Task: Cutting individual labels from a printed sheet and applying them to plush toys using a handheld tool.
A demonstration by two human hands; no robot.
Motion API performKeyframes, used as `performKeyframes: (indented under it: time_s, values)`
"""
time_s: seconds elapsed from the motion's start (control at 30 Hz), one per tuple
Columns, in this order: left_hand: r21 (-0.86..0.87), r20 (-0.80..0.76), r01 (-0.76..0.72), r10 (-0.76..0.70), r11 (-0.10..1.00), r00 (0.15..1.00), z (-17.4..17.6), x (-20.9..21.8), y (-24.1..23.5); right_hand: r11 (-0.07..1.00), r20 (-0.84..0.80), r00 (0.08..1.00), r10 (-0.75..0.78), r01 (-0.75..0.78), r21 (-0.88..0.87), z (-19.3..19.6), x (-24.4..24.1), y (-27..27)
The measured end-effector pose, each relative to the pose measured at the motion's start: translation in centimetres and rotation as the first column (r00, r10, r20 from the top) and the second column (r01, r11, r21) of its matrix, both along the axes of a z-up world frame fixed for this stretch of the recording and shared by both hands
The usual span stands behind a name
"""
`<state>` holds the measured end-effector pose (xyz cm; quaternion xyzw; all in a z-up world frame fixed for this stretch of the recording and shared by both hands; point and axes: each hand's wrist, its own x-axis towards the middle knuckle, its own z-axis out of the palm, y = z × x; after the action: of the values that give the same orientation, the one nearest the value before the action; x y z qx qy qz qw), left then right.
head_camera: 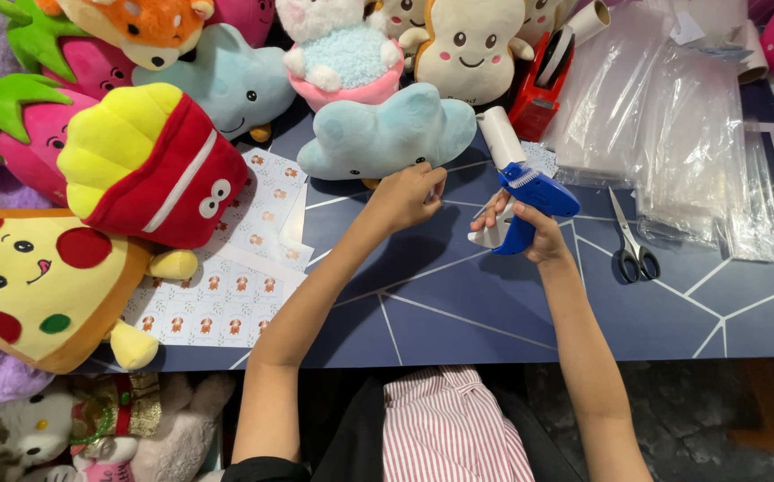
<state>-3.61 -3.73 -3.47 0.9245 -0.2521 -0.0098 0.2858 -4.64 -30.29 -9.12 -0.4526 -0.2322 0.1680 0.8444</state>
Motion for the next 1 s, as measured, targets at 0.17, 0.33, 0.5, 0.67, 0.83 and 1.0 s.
performKeyframes:
  time_s: [0.17, 0.33, 0.5, 0.67, 0.83, 1.0]
  values:
    - [0.071, -0.059, 0.042, -0.038, 0.997, 0.998, -0.6, 0.4, 0.2, 0.997, 0.076, 0.997, -0.018, 0.023, -0.067, 1.0, -0.3, 0.2]
    - [0.088, -0.055, 0.03, -0.026, 0.996, 0.998, -2.4, 1.1, 0.2, 0.996, 0.091, 0.995, -0.036, 0.044, -0.081, 1.0, -0.2, 0.1]
    - [0.204, -0.027, 0.025, -0.019, 0.979, 0.999, -3.1, 1.4, 0.2, 0.996, 0.08, 0.996, -0.044, 0.051, -0.079, 0.5, 0.1, -0.1]
    - [0.123, 0.021, 0.033, -0.036, 0.992, 0.999, 0.7, -0.5, 0.5, 0.996, 0.055, 0.997, -0.045, 0.049, -0.077, 0.9, 0.0, 0.1]
    - [-0.062, 0.49, -0.061, 0.084, 0.996, 0.868, 5.2, -2.7, 0.2, 0.995, 0.014, 0.999, -0.047, 0.048, -0.082, 0.9, -0.2, 0.4]
    - [-0.191, 0.695, -0.006, 0.14, 0.982, 0.706, 5.9, -3.4, -1.1, 0.998, 0.002, 1.0, -0.013, 0.013, -0.055, 0.4, -0.2, 1.1]
